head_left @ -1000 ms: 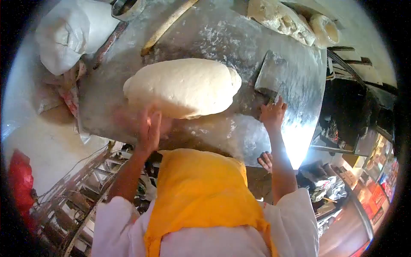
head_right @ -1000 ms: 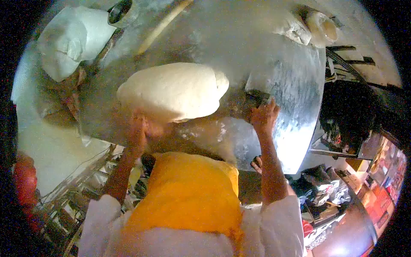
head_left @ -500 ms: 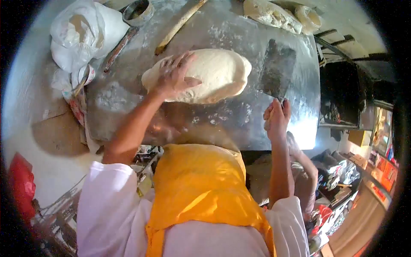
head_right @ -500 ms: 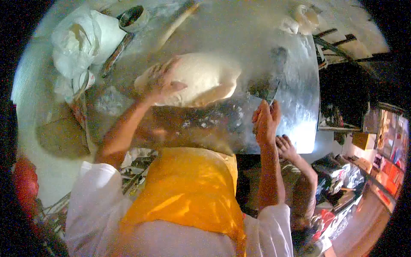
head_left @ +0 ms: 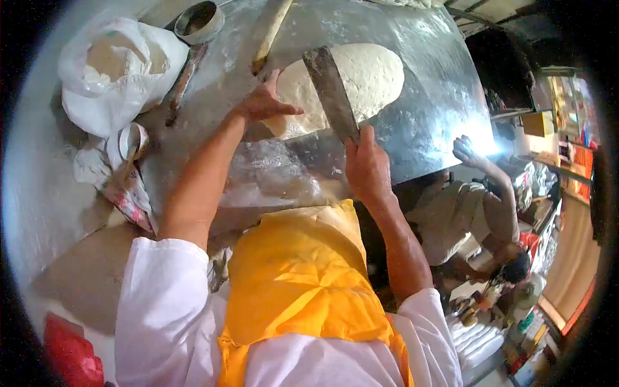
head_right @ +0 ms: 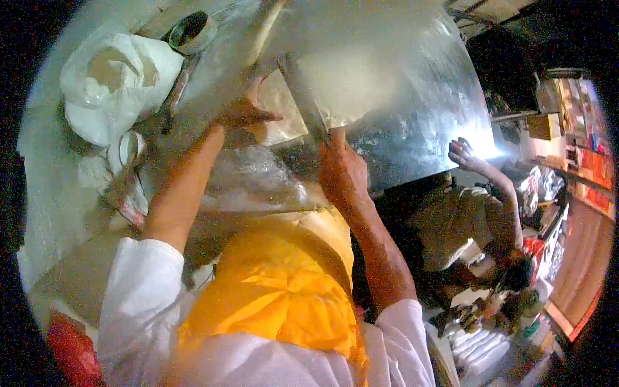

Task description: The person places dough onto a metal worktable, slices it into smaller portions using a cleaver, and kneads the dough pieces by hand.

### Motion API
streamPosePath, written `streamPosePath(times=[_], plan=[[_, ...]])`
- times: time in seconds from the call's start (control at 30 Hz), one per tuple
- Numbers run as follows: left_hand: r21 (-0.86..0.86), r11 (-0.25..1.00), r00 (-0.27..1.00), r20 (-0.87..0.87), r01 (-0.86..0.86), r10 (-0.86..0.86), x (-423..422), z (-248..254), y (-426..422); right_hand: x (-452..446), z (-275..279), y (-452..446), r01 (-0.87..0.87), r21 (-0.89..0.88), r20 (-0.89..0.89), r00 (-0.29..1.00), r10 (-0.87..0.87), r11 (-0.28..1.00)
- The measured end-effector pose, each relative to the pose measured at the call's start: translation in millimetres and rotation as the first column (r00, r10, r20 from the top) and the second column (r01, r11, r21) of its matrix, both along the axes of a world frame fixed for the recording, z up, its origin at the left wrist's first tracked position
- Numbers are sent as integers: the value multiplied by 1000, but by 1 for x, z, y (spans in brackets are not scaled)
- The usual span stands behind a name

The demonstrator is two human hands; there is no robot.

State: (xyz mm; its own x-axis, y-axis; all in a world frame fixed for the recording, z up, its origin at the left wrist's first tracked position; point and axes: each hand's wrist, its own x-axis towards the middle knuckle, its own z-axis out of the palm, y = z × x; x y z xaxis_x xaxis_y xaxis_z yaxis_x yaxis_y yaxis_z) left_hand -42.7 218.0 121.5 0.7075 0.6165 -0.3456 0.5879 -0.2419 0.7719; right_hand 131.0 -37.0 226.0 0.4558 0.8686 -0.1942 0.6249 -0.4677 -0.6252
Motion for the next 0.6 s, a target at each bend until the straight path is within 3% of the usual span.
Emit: streamPosePath(times=[0.07, 0.17, 0.3, 0.37, 0.47, 0.6], plan=[[-76, 996, 999, -23, -49, 47, 0, 3, -5, -13, -2, 0, -6, 18, 54, 999, 5, 1000], [4, 1000, 996, 84, -25, 25, 0, 3, -4, -25, -12, 3, -32, -4, 118, 992, 32, 999], [224, 973, 999, -12, 47, -45, 3, 12, 1, -32, -26, 8, -70, -118, 208, 974, 93, 991], [271, 961, 998, -37, 62, -54, 1, 9, 1, -30, -17, 17, -73, -147, 171, 980, 98, 986], [74, 997, 1000, 14, 1, -2, -6, -13, -12, -26, 7, 40, -120, -226, 154, 976, 157, 967], [57, 998, 997, 71, -36, 32, -14, 8, -23, -20, -6, 61, -178, -308, 186, 952, 243, 935]])
